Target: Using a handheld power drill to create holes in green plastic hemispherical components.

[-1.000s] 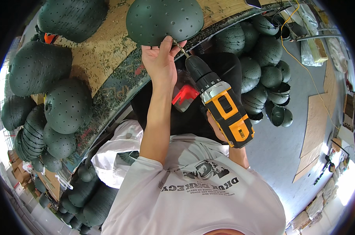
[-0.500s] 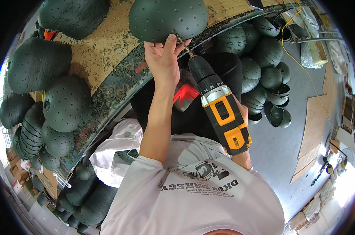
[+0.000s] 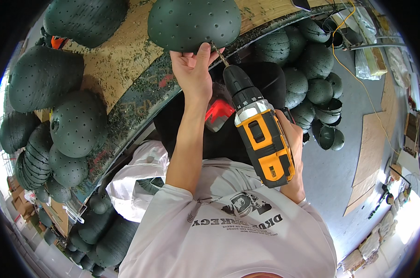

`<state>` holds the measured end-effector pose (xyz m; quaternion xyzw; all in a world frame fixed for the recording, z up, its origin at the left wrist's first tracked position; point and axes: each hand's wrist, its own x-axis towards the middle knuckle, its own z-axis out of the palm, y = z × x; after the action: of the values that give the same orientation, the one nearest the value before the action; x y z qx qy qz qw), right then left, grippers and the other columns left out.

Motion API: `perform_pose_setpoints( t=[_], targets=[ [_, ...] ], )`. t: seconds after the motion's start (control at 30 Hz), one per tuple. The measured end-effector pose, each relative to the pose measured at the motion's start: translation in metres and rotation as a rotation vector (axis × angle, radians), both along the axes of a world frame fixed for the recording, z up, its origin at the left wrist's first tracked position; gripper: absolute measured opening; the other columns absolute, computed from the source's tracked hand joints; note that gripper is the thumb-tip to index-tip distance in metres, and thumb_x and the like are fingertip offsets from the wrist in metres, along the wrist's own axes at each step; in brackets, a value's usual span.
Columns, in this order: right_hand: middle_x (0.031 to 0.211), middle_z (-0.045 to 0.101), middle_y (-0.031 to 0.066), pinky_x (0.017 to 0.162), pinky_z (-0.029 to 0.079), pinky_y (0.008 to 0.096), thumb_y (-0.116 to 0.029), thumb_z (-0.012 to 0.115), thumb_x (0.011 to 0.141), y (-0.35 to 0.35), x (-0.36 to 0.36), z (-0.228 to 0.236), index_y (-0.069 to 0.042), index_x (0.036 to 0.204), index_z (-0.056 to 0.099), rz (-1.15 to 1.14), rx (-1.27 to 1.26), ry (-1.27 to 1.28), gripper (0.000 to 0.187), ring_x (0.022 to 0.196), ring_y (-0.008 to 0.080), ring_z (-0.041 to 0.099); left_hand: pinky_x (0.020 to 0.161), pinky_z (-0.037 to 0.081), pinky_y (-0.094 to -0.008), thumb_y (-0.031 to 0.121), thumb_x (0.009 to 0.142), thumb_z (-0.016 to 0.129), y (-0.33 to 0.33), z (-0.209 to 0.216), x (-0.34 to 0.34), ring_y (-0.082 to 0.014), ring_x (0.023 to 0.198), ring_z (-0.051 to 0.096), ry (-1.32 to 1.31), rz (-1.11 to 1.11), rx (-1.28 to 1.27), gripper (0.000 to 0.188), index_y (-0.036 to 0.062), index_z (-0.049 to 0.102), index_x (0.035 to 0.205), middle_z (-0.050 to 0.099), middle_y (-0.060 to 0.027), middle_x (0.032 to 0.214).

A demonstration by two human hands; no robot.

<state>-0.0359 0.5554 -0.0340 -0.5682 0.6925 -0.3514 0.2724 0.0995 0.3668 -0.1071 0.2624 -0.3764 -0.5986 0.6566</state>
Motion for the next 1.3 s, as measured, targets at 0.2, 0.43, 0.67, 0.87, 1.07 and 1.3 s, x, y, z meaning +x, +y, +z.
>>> perform_pose_setpoints(
  t=[0.2,0.43,0.67,0.87,1.07,1.3],
  targets=[
    [0.082,0.069,0.0160,0.061,0.052,0.0330,-0.008,0.074,0.081,-0.003,-0.006,0.006,0.001,0.118,0.064,0.047,-0.052,0.167,0.039,0.070,0.0314,0.070,0.090,0.062,-0.0501,-0.001,0.096,0.063,0.001,0.003,-0.005,-0.0246,0.108,0.066,0.020,0.007,0.005,0.033,0.0027,0.046,0.125,0.062,-0.0095,0.119],
    [0.081,0.069,0.0132,0.060,0.052,0.0346,-0.009,0.075,0.080,-0.013,-0.015,0.014,-0.001,0.112,0.067,0.103,-0.151,0.218,0.034,0.067,0.0295,0.069,0.088,0.063,-0.0464,-0.002,0.095,0.064,0.000,0.003,-0.006,-0.0225,0.105,0.067,0.030,0.010,0.015,0.036,0.0012,0.045,0.125,0.063,-0.0104,0.114],
    [0.078,0.067,0.0077,0.058,0.051,0.0348,-0.012,0.073,0.079,-0.024,-0.033,0.031,-0.003,0.108,0.068,0.198,-0.226,0.427,0.031,0.067,0.0254,0.067,0.089,0.063,-0.0467,-0.004,0.097,0.059,0.003,-0.002,-0.004,-0.0243,0.108,0.066,-0.050,-0.009,-0.006,0.032,0.0026,0.047,0.126,0.061,-0.0098,0.119],
    [0.078,0.067,0.0094,0.058,0.051,0.0346,-0.010,0.074,0.078,-0.023,-0.033,0.024,-0.003,0.107,0.067,0.191,-0.236,0.356,0.031,0.067,0.0266,0.067,0.089,0.063,-0.0431,-0.003,0.096,0.060,0.005,0.006,-0.008,-0.0207,0.103,0.067,0.011,0.012,0.025,0.034,0.0002,0.045,0.127,0.061,-0.0115,0.117],
    [0.077,0.067,0.0124,0.057,0.051,0.0349,-0.009,0.075,0.080,-0.019,-0.024,0.018,-0.002,0.105,0.065,0.142,-0.161,0.259,0.028,0.065,0.0292,0.067,0.094,0.060,-0.0473,0.001,0.101,0.050,0.007,0.000,-0.002,-0.0232,0.105,0.066,0.107,-0.028,0.049,0.028,-0.0002,0.044,0.128,0.059,-0.0105,0.119],
    [0.075,0.066,0.0127,0.056,0.050,0.0354,-0.008,0.073,0.081,-0.025,-0.024,0.021,-0.003,0.103,0.064,0.151,-0.116,0.220,0.025,0.064,0.0303,0.067,0.094,0.060,-0.0477,0.003,0.102,0.050,0.010,0.002,-0.008,-0.0240,0.105,0.066,0.063,0.015,0.050,0.029,0.0011,0.044,0.131,0.057,-0.0098,0.121]
  ],
)
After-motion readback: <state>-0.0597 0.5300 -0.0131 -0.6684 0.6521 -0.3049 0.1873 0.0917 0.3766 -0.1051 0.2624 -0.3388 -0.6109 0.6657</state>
